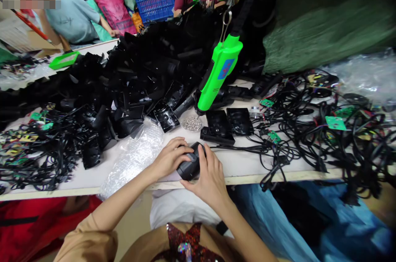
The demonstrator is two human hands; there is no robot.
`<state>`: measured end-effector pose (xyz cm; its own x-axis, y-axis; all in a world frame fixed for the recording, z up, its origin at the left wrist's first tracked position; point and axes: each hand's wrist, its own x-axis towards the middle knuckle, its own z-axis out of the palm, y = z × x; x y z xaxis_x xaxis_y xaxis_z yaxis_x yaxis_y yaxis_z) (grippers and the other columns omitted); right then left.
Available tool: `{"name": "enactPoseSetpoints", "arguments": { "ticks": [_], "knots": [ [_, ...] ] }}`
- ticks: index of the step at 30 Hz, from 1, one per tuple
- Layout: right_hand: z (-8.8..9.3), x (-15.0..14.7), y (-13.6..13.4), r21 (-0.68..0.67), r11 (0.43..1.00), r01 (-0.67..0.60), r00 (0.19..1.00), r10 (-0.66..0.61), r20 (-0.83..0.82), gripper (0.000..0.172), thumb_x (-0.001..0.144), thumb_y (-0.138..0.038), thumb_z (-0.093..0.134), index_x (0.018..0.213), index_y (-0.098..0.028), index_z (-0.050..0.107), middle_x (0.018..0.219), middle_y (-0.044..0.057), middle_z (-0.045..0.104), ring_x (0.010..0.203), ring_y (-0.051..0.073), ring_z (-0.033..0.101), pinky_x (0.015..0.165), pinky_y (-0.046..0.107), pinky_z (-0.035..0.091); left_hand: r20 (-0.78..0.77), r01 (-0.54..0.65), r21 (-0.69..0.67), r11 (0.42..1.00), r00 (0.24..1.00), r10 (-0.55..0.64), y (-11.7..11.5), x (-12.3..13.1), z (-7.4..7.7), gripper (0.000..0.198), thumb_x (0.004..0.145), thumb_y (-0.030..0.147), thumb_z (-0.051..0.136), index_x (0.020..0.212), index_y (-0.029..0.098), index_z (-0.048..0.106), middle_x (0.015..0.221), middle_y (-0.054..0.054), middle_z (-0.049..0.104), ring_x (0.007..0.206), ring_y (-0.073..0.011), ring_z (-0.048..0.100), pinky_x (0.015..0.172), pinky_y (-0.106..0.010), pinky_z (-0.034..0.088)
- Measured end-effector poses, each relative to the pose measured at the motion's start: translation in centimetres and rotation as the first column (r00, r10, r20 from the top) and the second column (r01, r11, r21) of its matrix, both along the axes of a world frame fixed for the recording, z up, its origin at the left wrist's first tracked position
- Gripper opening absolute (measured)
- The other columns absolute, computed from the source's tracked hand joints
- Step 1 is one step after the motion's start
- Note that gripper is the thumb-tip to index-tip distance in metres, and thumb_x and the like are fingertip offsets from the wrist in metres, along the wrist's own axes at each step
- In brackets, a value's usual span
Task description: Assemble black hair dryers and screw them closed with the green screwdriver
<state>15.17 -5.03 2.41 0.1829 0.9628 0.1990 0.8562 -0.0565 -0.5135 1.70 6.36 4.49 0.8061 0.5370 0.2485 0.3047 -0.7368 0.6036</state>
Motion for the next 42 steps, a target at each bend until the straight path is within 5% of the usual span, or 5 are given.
{"name": "enactPoseSetpoints", "arguments": {
  "ticks": [18, 30, 42],
  "knots": [
    [0.6, 1.3, 0.6, -0.072, 0.997, -0.027, 0.995, 0.020, -0.097, 0.103, 0.056, -0.044, 0.069, 0.139, -0.010, 0.019, 0.145, 0.018, 0.026, 0.126, 0.035, 0.032, 0.099, 0.048, 0.033, 0.022, -0.015, 0.041, 0.999, 1.000, 0.014, 0.9, 1.3, 0.0, 0.021, 0.085, 0.031, 0.055, 0.100, 0.020, 0.065, 0.094, -0.006, 0.059, 0.094, -0.0170, 0.054, 0.086, -0.032, 0.044],
    [0.1, 1.0, 0.0, -0.051, 0.998, -0.027, 0.998, 0.024, -0.066, 0.110, 0.054, -0.046, 0.073, 0.141, -0.010, 0.015, 0.146, 0.017, 0.024, 0.127, 0.034, 0.032, 0.100, 0.047, 0.034, -0.157, 0.134, 0.040, 0.990, 0.979, -0.127, 0.4, 0.8, 1.5, 0.028, 0.088, 0.033, 0.050, 0.111, 0.020, 0.058, 0.113, -0.007, 0.059, 0.117, -0.0209, 0.046, 0.101, -0.038, 0.039],
    [-0.1, 1.6, -0.9, -0.034, 0.998, -0.054, 0.998, 0.054, 0.013, 0.116, 0.056, -0.058, 0.072, 0.143, -0.015, 0.010, 0.147, 0.018, 0.022, 0.127, 0.033, 0.036, 0.095, 0.045, 0.040, -0.175, 0.117, 0.005, 0.993, 0.978, -0.114, -0.1, 0.2, 1.7, 0.048, 0.085, 0.041, 0.053, 0.129, 0.023, 0.042, 0.131, -0.009, 0.050, 0.130, -0.0238, 0.035, 0.110, -0.050, 0.021]
  ]
}}
